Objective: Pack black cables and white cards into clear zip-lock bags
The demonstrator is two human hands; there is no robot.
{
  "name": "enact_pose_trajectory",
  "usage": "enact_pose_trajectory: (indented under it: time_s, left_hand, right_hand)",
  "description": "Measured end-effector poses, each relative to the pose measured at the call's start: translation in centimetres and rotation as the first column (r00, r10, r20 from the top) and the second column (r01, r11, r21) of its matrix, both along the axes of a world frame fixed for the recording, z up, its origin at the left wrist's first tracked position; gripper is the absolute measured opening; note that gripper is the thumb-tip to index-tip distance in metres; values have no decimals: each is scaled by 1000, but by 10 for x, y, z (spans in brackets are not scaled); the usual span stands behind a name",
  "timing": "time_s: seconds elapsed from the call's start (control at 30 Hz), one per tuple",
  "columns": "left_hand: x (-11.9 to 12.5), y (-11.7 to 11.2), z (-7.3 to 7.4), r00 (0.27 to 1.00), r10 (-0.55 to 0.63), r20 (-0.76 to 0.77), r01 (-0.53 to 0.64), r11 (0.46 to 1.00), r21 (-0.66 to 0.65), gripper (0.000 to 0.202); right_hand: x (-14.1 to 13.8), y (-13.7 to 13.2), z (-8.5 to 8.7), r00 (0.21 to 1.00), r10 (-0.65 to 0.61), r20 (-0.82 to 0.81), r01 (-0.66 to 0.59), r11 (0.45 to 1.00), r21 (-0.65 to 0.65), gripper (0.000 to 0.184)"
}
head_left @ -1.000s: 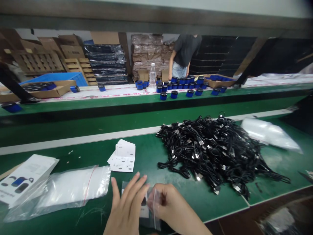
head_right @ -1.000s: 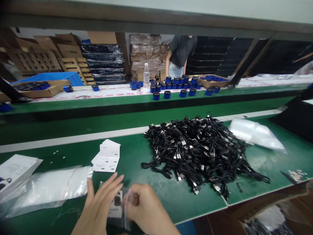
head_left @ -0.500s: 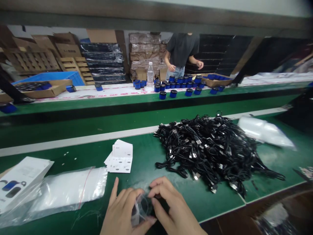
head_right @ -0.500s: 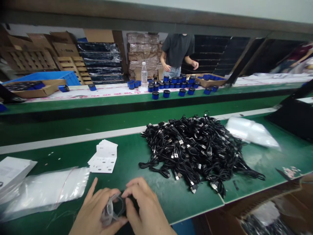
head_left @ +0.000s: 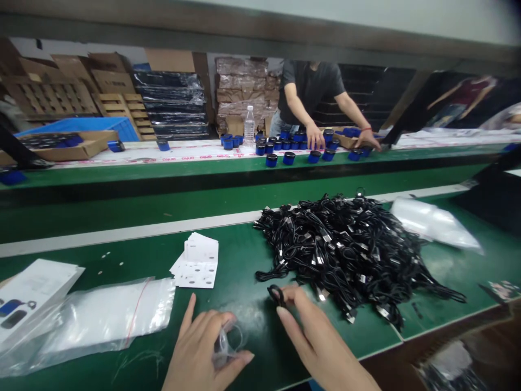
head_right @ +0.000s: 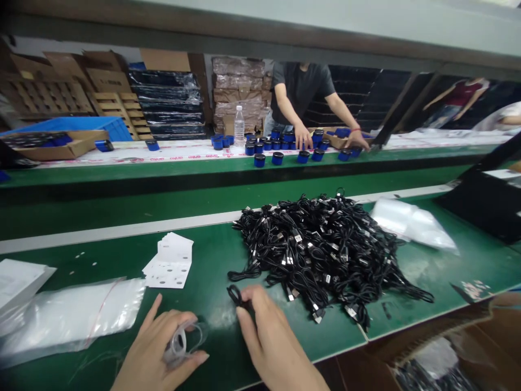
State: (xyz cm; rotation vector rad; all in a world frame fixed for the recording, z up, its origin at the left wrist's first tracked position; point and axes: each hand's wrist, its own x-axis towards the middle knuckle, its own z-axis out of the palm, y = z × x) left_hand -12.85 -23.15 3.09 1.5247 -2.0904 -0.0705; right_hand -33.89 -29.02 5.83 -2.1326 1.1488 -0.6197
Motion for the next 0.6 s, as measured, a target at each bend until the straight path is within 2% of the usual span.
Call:
enact_pose_trajectory:
  time_s: [0.03,0.1,0.17,0.33,0.47,0.53,0.6]
  left_hand:
    - [0,0,0,1000,-6,4,6,1000,-15,36]
    - [0,0,1,1000,-13,9,14,999,-32,39]
    - [1,0,1,1000,-12,5,12,999,-36,40]
    - [-1,0,1,999,-41,-15,40,999,-11,41]
    - [-5,0,1,995,-76,-59,78,996,44,37]
    - [-7,-1,2,994,-75,-75,79,995,57,35]
    - [-8,-1,2,994,-75,-74,79,996,49,34]
  right_hand:
    - [3,5,7,998,40,53,-46,991,126,13]
    - [8,11,18,988,131,83,-147,958,245,11]
    - [11,12,24,975,212,69,-223,949,225,11]
    - [17,6,31,963,268,17,-267,947,180,22]
    - [26,6,41,926,378,-5,-375,920,114,27]
    - [32,7,41,930,366,36,-368,926,84,28]
    - [40,9,35,953,286,100,-296,950,102,30]
